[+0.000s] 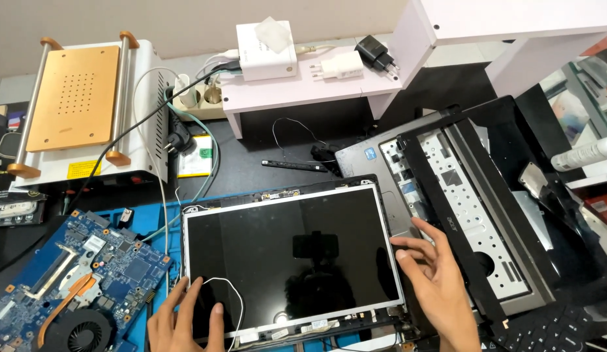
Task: Disassembling a laptop to remove internal components and the display assembly.
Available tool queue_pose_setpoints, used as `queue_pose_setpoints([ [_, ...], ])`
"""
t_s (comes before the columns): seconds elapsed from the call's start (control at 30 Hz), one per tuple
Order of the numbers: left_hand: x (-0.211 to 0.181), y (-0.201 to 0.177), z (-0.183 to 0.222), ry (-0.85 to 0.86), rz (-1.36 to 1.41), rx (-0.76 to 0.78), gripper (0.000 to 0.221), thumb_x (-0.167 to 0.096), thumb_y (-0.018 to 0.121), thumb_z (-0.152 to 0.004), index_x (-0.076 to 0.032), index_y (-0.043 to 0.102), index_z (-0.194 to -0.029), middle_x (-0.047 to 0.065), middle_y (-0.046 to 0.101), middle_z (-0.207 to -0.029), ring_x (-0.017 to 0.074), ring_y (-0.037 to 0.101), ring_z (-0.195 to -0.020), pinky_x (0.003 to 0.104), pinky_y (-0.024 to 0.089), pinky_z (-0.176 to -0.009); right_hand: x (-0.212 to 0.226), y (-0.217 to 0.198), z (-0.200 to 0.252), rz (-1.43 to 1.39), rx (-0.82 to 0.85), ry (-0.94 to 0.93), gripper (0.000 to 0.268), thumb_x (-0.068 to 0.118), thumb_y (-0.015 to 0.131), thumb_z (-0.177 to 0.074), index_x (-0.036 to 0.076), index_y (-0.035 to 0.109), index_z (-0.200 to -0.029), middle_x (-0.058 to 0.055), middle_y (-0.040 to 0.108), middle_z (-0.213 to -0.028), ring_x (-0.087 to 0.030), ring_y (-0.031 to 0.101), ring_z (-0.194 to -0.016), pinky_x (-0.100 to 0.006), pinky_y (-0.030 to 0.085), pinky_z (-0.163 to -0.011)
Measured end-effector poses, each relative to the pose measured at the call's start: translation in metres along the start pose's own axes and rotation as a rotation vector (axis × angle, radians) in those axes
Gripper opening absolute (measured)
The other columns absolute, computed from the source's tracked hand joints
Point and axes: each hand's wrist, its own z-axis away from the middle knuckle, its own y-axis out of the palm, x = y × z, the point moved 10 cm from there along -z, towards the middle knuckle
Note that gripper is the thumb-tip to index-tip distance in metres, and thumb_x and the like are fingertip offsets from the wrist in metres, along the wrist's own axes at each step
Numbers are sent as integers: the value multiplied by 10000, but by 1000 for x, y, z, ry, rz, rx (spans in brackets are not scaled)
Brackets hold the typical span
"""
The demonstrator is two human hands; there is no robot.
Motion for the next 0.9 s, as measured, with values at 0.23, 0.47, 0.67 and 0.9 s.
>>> queue_pose_setpoints([
  [0.23, -11, -8, 1, 162, 84, 4, 666, -385, 826, -631, -174, 703, -1251, 192, 583, -1392, 324, 616, -1169, 486, 441, -1046, -8, -1, -4, -118, 1, -19, 598, 129, 613, -925, 60, 444, -1495, -149, 743, -1154, -157, 660, -965, -303, 523, -842],
  [0.47, -4, 2, 4, 180, 99, 21, 672, -416, 825, -631, -178, 706, -1248, 204, 568, -1416, 332, 613, -1180, 497, 423, -1061, -14, -1, -9, -147, 28, -29, 614, 125, 620, -921, 63, 430, -1501, -140, 754, -1136, -152, 657, -957, -309, 513, -812],
  [0.67, -13, -3, 5, 161, 39, 12, 635, -385, 826, -641, -169, 718, -1228, 210, 569, -1429, 346, 599, -1201, 497, 411, -1079, 2, 5, -3, -104, -2, -41, 780, -59, 702, -794, 81, 403, -1501, -124, 720, -1123, -148, 651, -917, -302, 560, -786],
  [0.9, -26, -27, 6, 83, 116, -47, 413, -228, 808, -724, -136, 764, -1124, 172, 613, -1399, 357, 595, -1245, 474, 435, -1084, 14, 6, 4, 24, -37, -91, 759, -115, 705, -755, 79, 489, -1457, -128, 711, -1105, -148, 666, -909, -282, 563, -777],
])
